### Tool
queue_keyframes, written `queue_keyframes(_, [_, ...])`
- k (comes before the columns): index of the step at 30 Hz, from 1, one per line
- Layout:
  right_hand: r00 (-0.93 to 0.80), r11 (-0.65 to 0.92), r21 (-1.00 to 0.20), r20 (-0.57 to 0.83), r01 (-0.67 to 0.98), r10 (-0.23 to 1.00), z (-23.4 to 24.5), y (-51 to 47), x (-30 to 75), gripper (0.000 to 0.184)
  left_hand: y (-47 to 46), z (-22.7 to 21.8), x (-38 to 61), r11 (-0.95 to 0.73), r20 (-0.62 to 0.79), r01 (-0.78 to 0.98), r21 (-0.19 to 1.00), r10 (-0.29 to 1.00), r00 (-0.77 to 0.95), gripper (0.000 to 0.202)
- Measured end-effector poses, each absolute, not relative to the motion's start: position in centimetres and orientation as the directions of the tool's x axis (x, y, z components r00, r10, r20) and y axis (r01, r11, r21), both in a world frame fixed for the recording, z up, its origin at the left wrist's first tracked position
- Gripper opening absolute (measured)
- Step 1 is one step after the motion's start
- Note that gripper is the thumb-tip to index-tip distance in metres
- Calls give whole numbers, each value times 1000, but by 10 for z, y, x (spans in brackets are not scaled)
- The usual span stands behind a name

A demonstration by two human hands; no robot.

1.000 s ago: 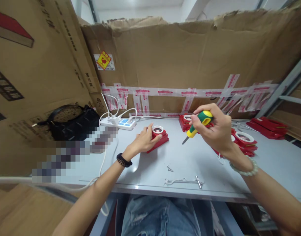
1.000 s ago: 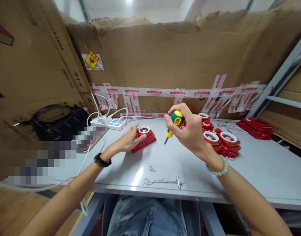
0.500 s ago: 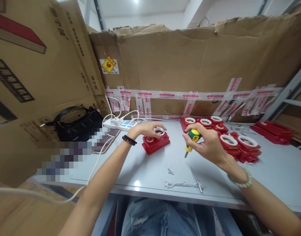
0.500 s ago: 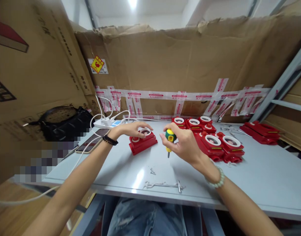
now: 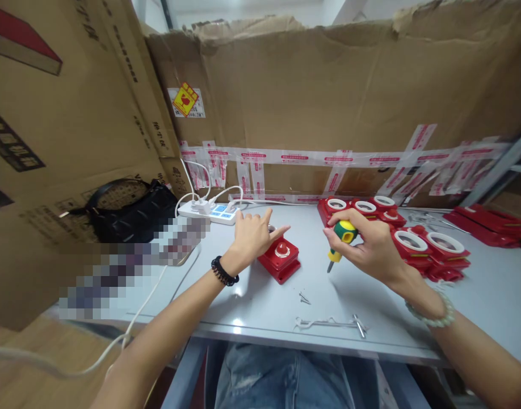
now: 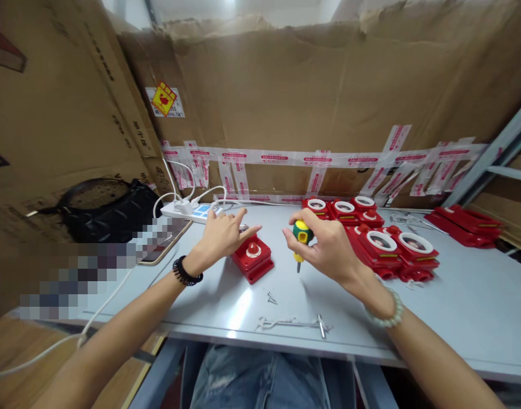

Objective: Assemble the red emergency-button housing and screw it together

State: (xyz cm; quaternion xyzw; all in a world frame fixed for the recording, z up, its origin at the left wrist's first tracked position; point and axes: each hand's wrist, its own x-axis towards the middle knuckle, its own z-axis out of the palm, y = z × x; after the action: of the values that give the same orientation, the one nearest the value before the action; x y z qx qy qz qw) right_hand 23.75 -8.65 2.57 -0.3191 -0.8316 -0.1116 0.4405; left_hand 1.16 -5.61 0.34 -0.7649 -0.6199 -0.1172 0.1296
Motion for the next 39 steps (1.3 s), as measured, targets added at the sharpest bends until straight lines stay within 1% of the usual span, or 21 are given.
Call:
queue_keyframes(1, [-404, 770, -93, 807, 632, 430, 26, -86, 237, 10, -57, 4, 9, -195, 351, 980, -27, 916, 192, 72])
queue_keyframes(3, [-400, 767, -93, 810, 634, 429, 27, -86, 237, 10, -57, 7, -2, -297, 333, 953, 49, 905, 265, 66])
queue_keyframes(4, [-400, 767, -95, 809, 635, 431, 27, -87, 238, 10, -56, 8, -9, -411, 291, 906, 105, 883, 367, 61])
queue_keyframes(5, [-399, 766, -98, 807, 635, 435, 27, -87, 238, 10, -55, 9, -17, -536, 217, 824, 185, 840, 498, 58])
queue_keyframes(6, [-398, 765, -103, 805, 636, 440, 27, -87, 238, 10, -54, 9, -25, -618, 141, 735, 280, 784, 605, 63])
queue_keyframes(7, [-397, 764, -108, 803, 636, 444, 27, -87, 238, 10, -52, 9, -32, -655, 89, 661, 367, 732, 675, 67])
queue_keyframes(8, [-394, 763, -113, 803, 636, 448, 27, -88, 238, 10, -50, 8, -38, -668, 56, 604, 435, 689, 722, 67])
queue_keyframes(9, [-391, 764, -118, 803, 635, 449, 27, -88, 238, 10, -49, 7, -42, -671, 44, 567, 478, 664, 747, 67])
queue_keyframes(10, [-387, 765, -123, 805, 632, 449, 28, -88, 237, 10, -47, 6, -44, -672, 45, 555, 491, 655, 754, 64])
queue_keyframes(12, [-375, 770, -138, 811, 624, 449, 29, -89, 236, 10, -46, 4, -44, -675, 72, 594, 438, 685, 725, 60])
queue_keyframes(15, [-345, 771, -181, 815, 611, 465, 30, -91, 234, 10, -52, 1, -35, -640, 140, 716, 278, 765, 629, 56])
queue_keyframes(17, [-311, 766, -229, 816, 600, 488, 29, -91, 233, 10, -60, -1, -28, -610, 179, 759, 228, 792, 583, 56])
queue_keyframes(19, [-268, 755, -293, 810, 586, 522, 28, -92, 233, 9, -69, -4, -24, -600, 190, 758, 255, 800, 569, 58])
queue_keyframes(22, [-219, 732, -374, 789, 570, 574, 24, -93, 235, 9, -76, -8, -23, -614, 197, 695, 375, 785, 587, 55])
queue_keyframes(24, [-213, 724, -394, 778, 566, 591, 22, -93, 236, 9, -77, -10, -25, -644, 223, 625, 441, 754, 618, 48])
queue_keyframes(26, [-219, 723, -388, 777, 572, 590, 21, -92, 237, 10, -75, -12, -27, -665, 249, 584, 467, 732, 634, 43])
queue_keyframes(29, [-216, 721, -381, 780, 579, 587, 20, -92, 238, 11, -71, -12, -27, -656, 239, 597, 462, 740, 628, 42])
queue_keyframes(33, [-211, 733, -408, 779, 544, 590, 21, -92, 237, 12, -66, -9, -25, -640, 157, 634, 435, 747, 646, 47])
queue_keyframes(36, [-186, 743, -449, 781, 496, 596, 23, -95, 233, 12, -65, -6, -24, -634, 105, 652, 417, 746, 658, 49])
queue_keyframes(39, [-140, 738, -513, 772, 437, 620, 22, -97, 225, 10, -65, -4, -23, -628, 86, 664, 406, 749, 657, 49])
